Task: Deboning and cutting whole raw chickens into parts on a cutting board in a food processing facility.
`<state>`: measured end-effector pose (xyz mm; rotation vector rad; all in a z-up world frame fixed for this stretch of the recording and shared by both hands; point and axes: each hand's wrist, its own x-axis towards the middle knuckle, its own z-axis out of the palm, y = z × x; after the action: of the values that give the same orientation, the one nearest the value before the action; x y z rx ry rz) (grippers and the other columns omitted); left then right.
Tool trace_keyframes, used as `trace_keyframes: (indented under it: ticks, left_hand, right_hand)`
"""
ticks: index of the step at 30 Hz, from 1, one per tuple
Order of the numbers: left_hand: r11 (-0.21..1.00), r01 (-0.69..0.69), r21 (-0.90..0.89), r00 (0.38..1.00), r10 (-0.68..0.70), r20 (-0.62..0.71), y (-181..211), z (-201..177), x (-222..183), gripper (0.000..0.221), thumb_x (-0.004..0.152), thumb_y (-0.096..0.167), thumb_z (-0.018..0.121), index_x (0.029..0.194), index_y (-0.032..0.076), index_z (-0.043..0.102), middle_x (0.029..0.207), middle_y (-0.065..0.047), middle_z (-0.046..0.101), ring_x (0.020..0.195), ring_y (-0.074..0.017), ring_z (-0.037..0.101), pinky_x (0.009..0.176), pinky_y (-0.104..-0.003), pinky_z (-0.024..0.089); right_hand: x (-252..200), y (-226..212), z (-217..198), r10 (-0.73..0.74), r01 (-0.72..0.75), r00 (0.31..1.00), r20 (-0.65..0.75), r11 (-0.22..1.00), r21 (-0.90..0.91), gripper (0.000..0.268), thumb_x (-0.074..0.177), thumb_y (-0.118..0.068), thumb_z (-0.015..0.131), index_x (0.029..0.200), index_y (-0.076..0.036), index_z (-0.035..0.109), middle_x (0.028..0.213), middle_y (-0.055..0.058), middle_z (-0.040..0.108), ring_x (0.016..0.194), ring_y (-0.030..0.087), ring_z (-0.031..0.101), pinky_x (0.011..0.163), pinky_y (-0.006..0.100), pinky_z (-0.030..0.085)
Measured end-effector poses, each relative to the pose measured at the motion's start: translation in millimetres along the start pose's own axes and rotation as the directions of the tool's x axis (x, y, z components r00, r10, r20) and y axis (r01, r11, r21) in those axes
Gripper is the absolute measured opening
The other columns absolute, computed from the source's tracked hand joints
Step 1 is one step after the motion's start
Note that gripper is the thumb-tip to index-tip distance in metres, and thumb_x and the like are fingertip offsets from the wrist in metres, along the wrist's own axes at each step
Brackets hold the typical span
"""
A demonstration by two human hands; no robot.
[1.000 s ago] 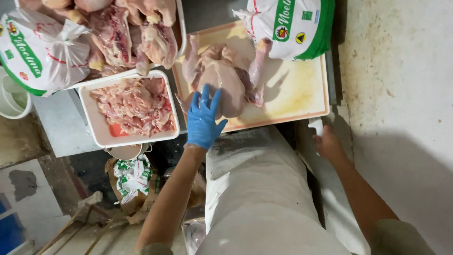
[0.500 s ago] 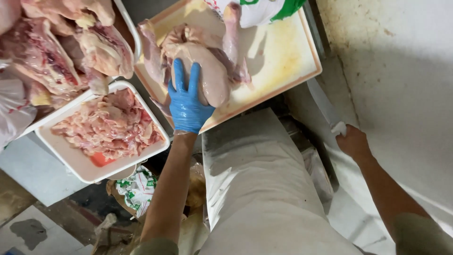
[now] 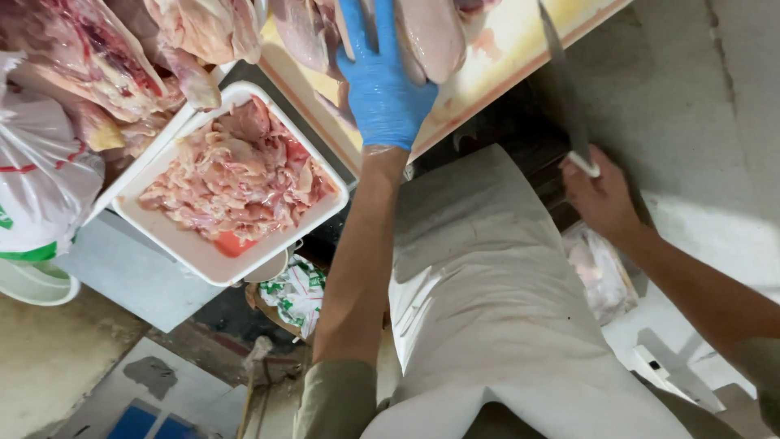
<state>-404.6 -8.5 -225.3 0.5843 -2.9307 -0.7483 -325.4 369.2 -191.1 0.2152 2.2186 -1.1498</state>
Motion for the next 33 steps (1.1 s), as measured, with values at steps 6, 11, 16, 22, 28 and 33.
trace_keyframes:
  ticks: [6,11,16,22,28,33]
  left_hand:
    - [0.990,-0.141,0.017,0.974,0.135,0.184,-10.5,-29.6,13.4,0.137,0.068,0.033,0.098,0.174,0.027,0.011,0.180,-0.012,-0.011,0.118,-0.0414,0.064,0.076,-0.042,0.059]
    - [0.980,-0.155,-0.122,0.964,0.177,0.199,-17.3,-25.5,20.6,0.139,0.058,0.029,0.099,0.172,0.029,0.019,0.181,-0.014,-0.002,0.172,-0.0456,0.033,0.107,-0.043,0.060]
    - [0.974,-0.217,-0.060,0.951,0.225,0.211,-10.8,-39.8,31.0,0.127,0.061,0.034,0.101,0.162,0.016,0.027,0.166,-0.021,0.027,0.160,-0.0452,0.033,0.134,-0.051,0.044]
    - [0.969,-0.247,0.023,0.943,0.235,0.236,-20.2,-39.4,29.6,0.133,0.073,0.029,0.111,0.169,0.018,0.020,0.177,-0.012,0.016,0.173,-0.0342,0.018,0.149,-0.050,0.019]
    - [0.954,-0.292,0.062,0.930,0.268,0.251,-40.9,-33.5,29.4,0.147,0.079,0.041,0.120,0.173,0.018,0.009,0.182,-0.010,0.008,0.177,-0.0320,0.007,0.153,-0.052,0.009]
    - [0.953,-0.301,0.015,0.924,0.288,0.250,-45.4,-30.7,29.8,0.147,0.079,0.038,0.121,0.173,0.019,0.009,0.182,-0.010,0.009,0.176,-0.0325,0.008,0.153,-0.051,0.012]
  right_hand:
    - [-23.3,-18.5,51.0,-0.064,0.100,0.958,0.278,0.988,-0.115,0.025,0.109,-0.030,0.051,0.096,-0.009,0.052,0.054,0.002,0.052,0.047,0.013,0.046,0.052,0.034,0.038]
    - [-11.6,-0.7,82.2,0.038,0.037,0.926,0.376,0.981,-0.191,0.030,0.108,-0.040,0.049,0.113,-0.010,0.054,0.053,0.007,0.052,0.044,0.019,0.049,0.052,0.038,0.038]
    - [6.0,-19.1,105.2,0.105,-0.059,0.903,0.416,0.991,-0.121,0.035,0.110,-0.044,0.047,0.116,-0.009,0.052,0.056,0.009,0.050,0.052,0.023,0.049,0.056,0.039,0.037]
    - [6.3,-2.6,127.7,0.076,-0.055,0.902,0.425,0.997,-0.062,0.036,0.109,-0.044,0.050,0.113,-0.008,0.049,0.056,0.011,0.050,0.053,0.028,0.049,0.057,0.042,0.039]
    - [3.1,-2.2,135.4,0.033,-0.003,0.910,0.413,0.997,-0.071,0.037,0.110,-0.043,0.049,0.114,-0.007,0.049,0.056,0.012,0.049,0.048,0.028,0.047,0.053,0.042,0.037]
    - [7.2,-21.4,135.3,0.069,-0.057,0.895,0.440,0.998,-0.041,0.047,0.108,-0.049,0.043,0.127,-0.007,0.050,0.057,0.013,0.052,0.051,0.028,0.049,0.056,0.042,0.039]
